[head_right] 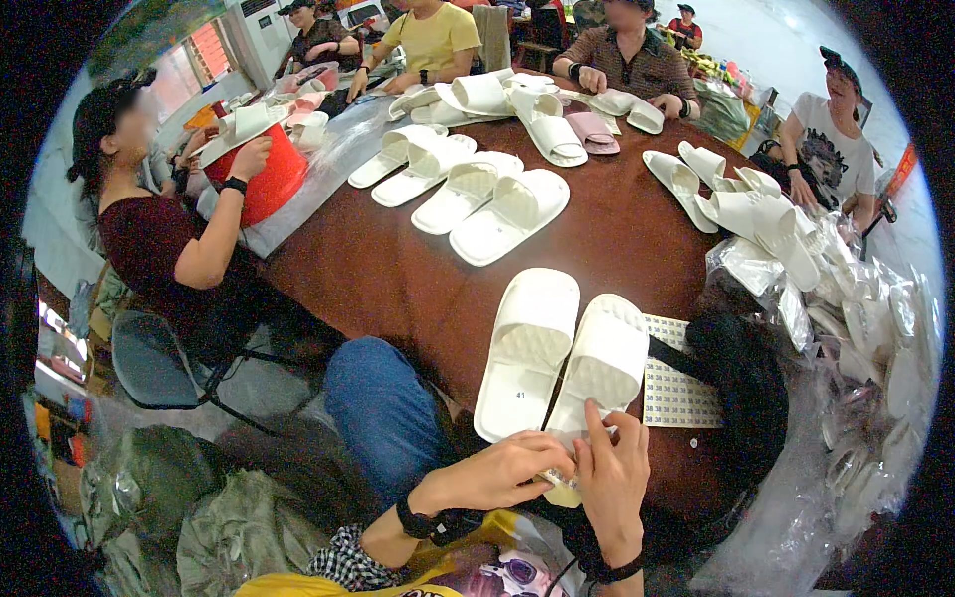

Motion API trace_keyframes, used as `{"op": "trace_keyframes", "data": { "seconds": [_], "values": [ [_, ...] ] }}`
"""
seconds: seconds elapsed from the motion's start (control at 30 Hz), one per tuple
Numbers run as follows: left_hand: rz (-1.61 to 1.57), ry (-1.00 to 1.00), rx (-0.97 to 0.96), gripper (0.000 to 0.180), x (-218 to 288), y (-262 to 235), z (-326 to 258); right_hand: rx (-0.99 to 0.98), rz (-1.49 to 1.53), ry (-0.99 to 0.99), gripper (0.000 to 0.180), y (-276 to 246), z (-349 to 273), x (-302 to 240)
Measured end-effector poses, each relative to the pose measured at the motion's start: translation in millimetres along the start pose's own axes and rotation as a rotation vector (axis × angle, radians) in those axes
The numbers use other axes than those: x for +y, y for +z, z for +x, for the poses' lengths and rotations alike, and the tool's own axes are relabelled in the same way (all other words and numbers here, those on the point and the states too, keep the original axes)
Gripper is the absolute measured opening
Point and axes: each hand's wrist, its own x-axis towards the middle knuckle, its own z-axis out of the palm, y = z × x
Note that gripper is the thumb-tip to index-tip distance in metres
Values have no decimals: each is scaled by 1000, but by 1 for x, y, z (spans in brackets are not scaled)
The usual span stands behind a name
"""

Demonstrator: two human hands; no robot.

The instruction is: The recorder is applying size stickers to white slippers in a shoe factory.

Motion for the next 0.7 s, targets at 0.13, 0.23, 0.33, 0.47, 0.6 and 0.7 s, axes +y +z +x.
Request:
{"op": "trace_keyframes", "data": {
  "seconds": [0.13,0.23,0.33,0.47,0.6,0.7],
  "values": [
    [26,16,3,27,-2,1,-1,14,-36,-29,47,5,-3,5],
    [31,27,-7,26,-1,-1,1,9,-36,-21,46,5,-4,6],
    [18,4,-4,26,-1,-3,1,31,-14,-26,47,6,-1,5],
    [22,27,28,28,-1,0,1,30,-8,-40,51,0,-6,2],
    [3,9,0,27,-3,2,0,10,9,-15,50,2,-6,4],
    [-3,-6,-15,28,-2,1,0,-29,-22,-6,49,1,-1,4]
  ]
}}
